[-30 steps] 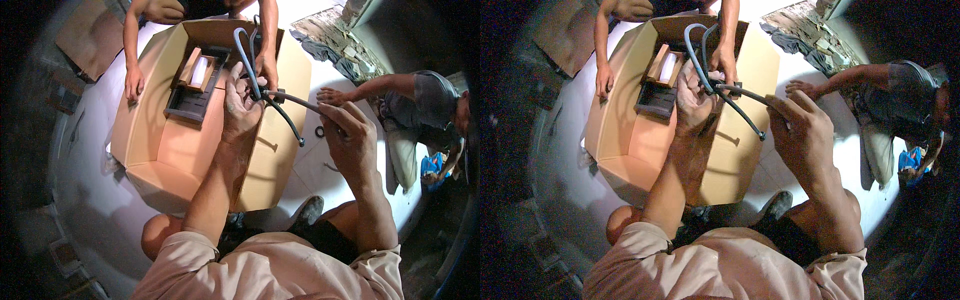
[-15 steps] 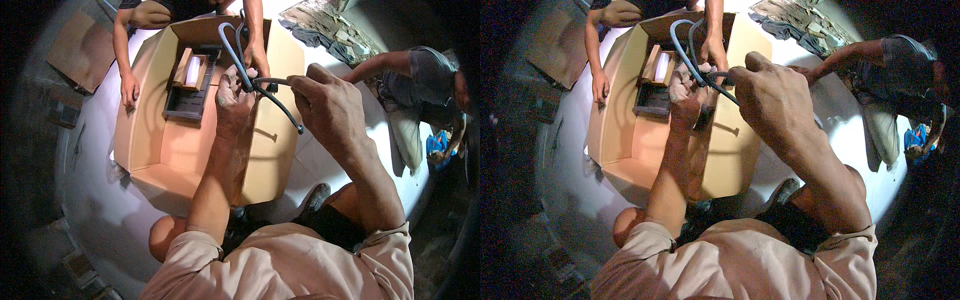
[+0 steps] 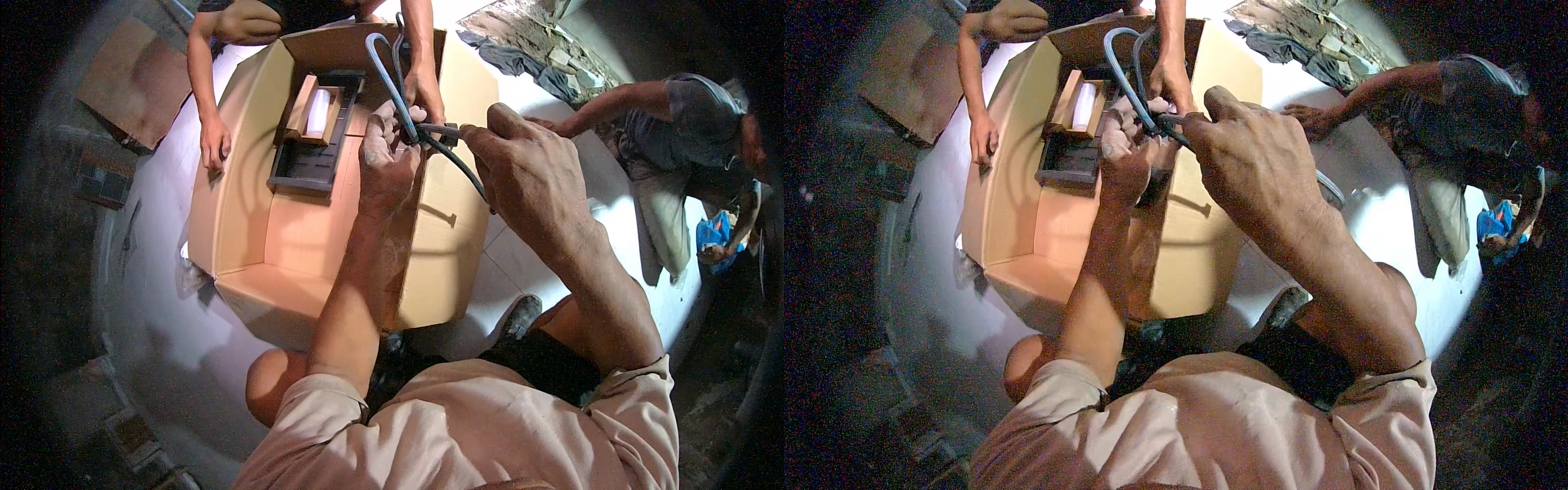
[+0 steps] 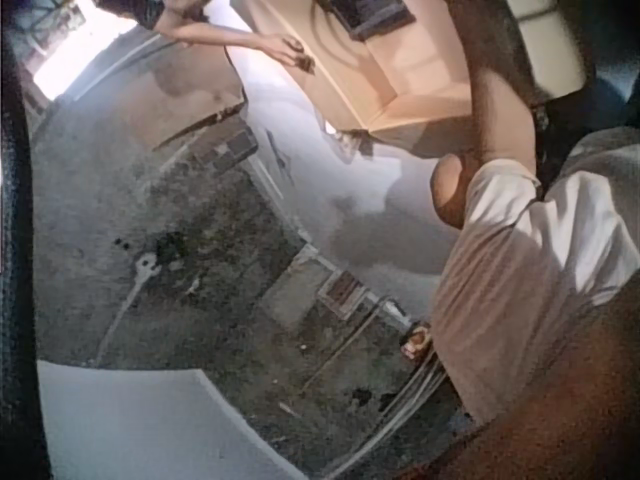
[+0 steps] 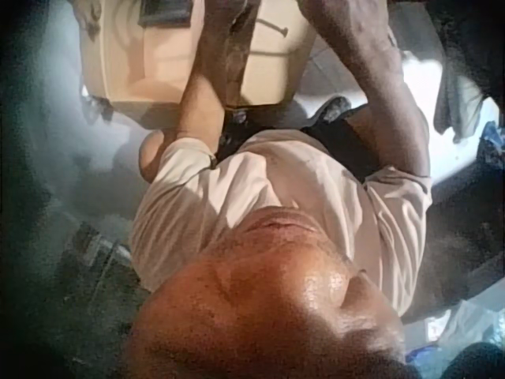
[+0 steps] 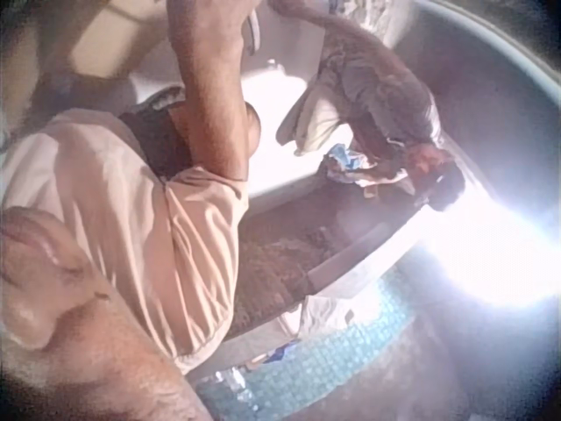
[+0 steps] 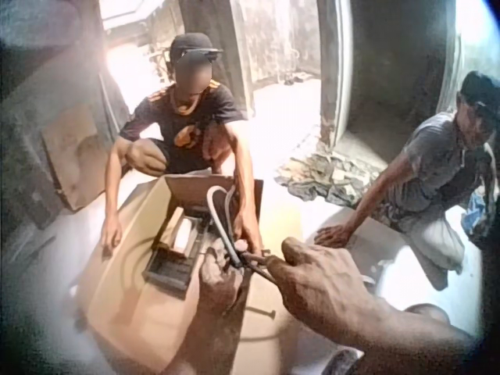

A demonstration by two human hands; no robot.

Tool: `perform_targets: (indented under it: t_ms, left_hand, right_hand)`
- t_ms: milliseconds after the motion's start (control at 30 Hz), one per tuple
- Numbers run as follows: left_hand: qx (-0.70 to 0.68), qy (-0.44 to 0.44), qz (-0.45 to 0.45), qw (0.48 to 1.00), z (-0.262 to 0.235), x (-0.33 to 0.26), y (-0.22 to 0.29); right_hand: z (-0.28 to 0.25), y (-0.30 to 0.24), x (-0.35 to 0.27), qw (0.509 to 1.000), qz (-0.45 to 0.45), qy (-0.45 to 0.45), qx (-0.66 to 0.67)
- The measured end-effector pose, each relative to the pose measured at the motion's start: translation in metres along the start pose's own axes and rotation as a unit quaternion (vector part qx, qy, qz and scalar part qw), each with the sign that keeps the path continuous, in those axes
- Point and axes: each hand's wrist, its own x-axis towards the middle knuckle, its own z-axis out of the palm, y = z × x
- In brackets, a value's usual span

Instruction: The person assembles a sink faucet by taking components out of a cardboard box, attaching the spray head and connectors to flexible hoses, and fitting the faucet parts together by hand.

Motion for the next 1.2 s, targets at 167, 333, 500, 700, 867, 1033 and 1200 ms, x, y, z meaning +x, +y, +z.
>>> perform_targets:
  t_ms: [167,333,500,700,867,1033,1200]
  left_hand:
    - [-0.025,-0.033,-0.002,0.999,-0.006,0.005,-0.004]
    - [0.014,-0.032,-0.035,0.999,-0.006,0.009,0.021]
    - [0.026,-0.041,-0.057,0.997,-0.014,0.01,0.029]
    - [0.045,-0.053,-0.012,0.998,-0.022,0.018,0.025]
    - [0.104,-0.088,-0.105,0.985,-0.021,0.011,0.046]
    - [0.11,-0.097,-0.076,0.986,-0.013,0.008,0.056]
    - [0.109,-0.092,-0.072,0.987,-0.031,0.022,0.038]
  right_hand:
    - [-0.009,-0.001,0.012,1.0,-0.014,-0.008,-0.003]
    - [-0.021,-0.006,0.054,0.99,-0.128,-0.04,-0.052]
    - [-0.032,-0.033,0.066,0.98,-0.115,-0.114,-0.119]
    - [-0.038,-0.025,0.082,0.985,-0.065,-0.142,-0.079]
    - [-0.041,-0.03,0.085,0.986,-0.104,-0.126,-0.045]
    - [-0.04,-0.038,0.076,0.985,-0.037,-0.165,-0.029]
    - [-0.04,-0.033,0.064,0.993,-0.079,-0.081,-0.028]
